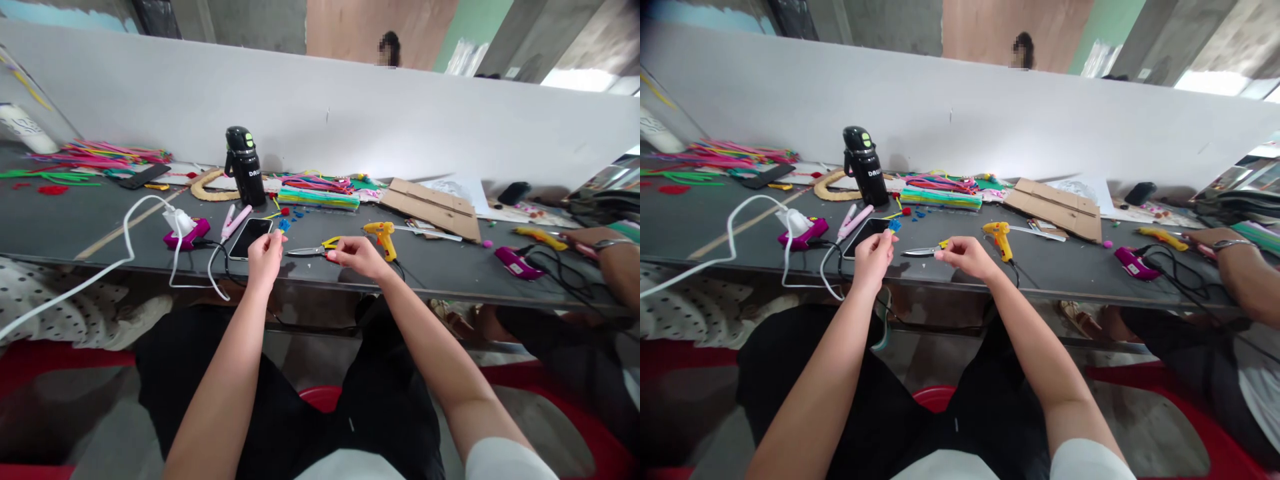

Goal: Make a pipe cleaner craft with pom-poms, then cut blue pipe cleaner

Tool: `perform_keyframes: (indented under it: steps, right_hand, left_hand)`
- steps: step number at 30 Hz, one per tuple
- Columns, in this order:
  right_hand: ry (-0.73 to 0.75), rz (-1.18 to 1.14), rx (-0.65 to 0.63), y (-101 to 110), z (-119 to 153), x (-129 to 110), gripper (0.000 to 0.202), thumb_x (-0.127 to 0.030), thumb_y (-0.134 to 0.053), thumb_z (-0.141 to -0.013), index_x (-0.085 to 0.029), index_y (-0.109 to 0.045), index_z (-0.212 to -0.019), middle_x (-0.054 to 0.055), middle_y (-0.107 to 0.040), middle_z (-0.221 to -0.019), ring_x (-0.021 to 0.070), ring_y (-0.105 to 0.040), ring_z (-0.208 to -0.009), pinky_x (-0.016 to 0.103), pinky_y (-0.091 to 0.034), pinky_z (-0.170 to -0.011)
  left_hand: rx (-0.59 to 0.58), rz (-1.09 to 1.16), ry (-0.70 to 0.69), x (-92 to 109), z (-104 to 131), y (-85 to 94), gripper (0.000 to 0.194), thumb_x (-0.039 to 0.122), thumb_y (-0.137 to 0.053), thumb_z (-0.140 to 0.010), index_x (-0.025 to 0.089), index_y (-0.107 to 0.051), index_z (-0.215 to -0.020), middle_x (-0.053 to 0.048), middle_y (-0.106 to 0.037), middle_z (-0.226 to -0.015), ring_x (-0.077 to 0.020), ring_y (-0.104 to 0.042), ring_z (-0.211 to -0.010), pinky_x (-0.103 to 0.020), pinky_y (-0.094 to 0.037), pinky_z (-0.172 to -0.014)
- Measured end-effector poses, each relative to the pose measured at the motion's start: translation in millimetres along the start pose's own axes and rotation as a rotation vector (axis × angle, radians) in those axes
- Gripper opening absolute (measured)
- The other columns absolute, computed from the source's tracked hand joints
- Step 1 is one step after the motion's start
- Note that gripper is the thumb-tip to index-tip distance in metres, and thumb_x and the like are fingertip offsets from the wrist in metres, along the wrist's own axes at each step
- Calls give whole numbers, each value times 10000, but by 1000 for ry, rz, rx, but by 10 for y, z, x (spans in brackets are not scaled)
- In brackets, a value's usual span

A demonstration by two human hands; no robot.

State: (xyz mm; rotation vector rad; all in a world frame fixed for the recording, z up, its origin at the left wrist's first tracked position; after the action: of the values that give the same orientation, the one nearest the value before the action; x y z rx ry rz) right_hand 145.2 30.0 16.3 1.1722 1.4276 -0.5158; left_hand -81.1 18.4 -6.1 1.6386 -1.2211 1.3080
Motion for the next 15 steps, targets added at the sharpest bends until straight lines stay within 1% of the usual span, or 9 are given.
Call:
perform_keyframes:
  steps: [2, 4, 5, 6, 9, 11, 12, 13, 15]
  right_hand:
    - [-16, 159, -1, 32, 138, 9, 453, -537, -632, -858, -178, -574, -588, -13, -514, -503, 105, -418, -496, 260, -331, -504]
    - [-12, 293, 55, 134, 283, 47, 370, -493, -588, -883, -182, -642, -691, 10, -590, -601, 129, -479, -552, 276, -379, -549]
    - [-10, 348, 124, 221, 364, 76, 292, -462, -605, -863, -188, -669, -786, 18, -627, -677, 142, -509, -588, 284, -406, -577]
    - [-17, 403, 232, 336, 454, 112, 248, -437, -626, -834, -195, -673, -862, 23, -640, -726, 151, -522, -611, 291, -425, -597]
    - [-132, 560, 701, 784, 779, 276, 278, -457, -606, -805, -191, -635, -882, 34, -602, -735, 173, -522, -638, 317, -459, -639]
    - [-205, 710, 860, 1009, 894, 394, 462, -548, -640, -754, -162, -622, -1007, 99, -628, -923, 222, -572, -782, 373, -491, -749]
    - [-250, 774, 886, 1105, 895, 462, 570, -588, -650, -729, -144, -611, -1085, 142, -622, -1047, 254, -581, -875, 406, -490, -810]
    - [-299, 814, 874, 1188, 859, 540, 650, -619, -659, -710, -131, -606, -1137, 175, -606, -1135, 285, -577, -965, 432, -479, -866]
    - [-360, 835, 787, 1307, 703, 682, 663, -647, -678, -683, -143, -640, -1112, 176, -621, -1147, 308, -573, -1033, 444, -467, -905]
  left_hand:
    - [-23, -31, -21, 5, -1, -2, 368, 518, -581, -858, 158, -649, -824, 35, -446, -568, -92, -381, -485, -241, -288, -471]
    - [-44, -76, -43, 17, 1, -13, 335, 477, -577, -863, 154, -662, -835, 24, -476, -588, -103, -416, -514, -242, -318, -499]
    - [-55, -104, -58, 26, 4, -24, 324, 462, -572, -866, 153, -666, -841, 19, -489, -595, -110, -436, -529, -244, -334, -516]
    - [-65, -135, -75, 36, 8, -37, 317, 451, -566, -868, 153, -670, -846, 16, -499, -600, -117, -453, -543, -246, -348, -533]
    - [-99, -214, -126, 61, 26, -92, 311, 436, -548, -876, 155, -679, -858, 10, -523, -609, -135, -490, -569, -253, -373, -572]
    - [-118, -252, -150, 64, 38, -136, 314, 435, -539, -880, 158, -686, -861, 7, -536, -614, -142, -504, -580, -256, -377, -584]
    - [-125, -269, -157, 60, 44, -158, 315, 434, -536, -881, 160, -689, -863, 5, -541, -616, -146, -510, -585, -257, -377, -589]
    - [-132, -283, -161, 53, 50, -180, 313, 432, -534, -881, 162, -691, -865, 4, -548, -618, -149, -518, -591, -257, -379, -593]
    - [-144, -311, -167, 33, 61, -222, 303, 430, -539, -877, 168, -689, -860, 3, -559, -619, -153, -528, -603, -256, -381, -599]
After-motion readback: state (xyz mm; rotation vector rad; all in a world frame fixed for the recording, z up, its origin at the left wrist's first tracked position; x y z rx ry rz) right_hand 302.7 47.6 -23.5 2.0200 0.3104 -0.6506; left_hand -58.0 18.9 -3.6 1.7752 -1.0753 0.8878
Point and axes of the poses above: each hand's wrist, its own z-axis away from the middle knuckle, its own y-axis out of the back of the hand, x = y × z, the point moved 6 cm from there along -z, towards the middle knuckle
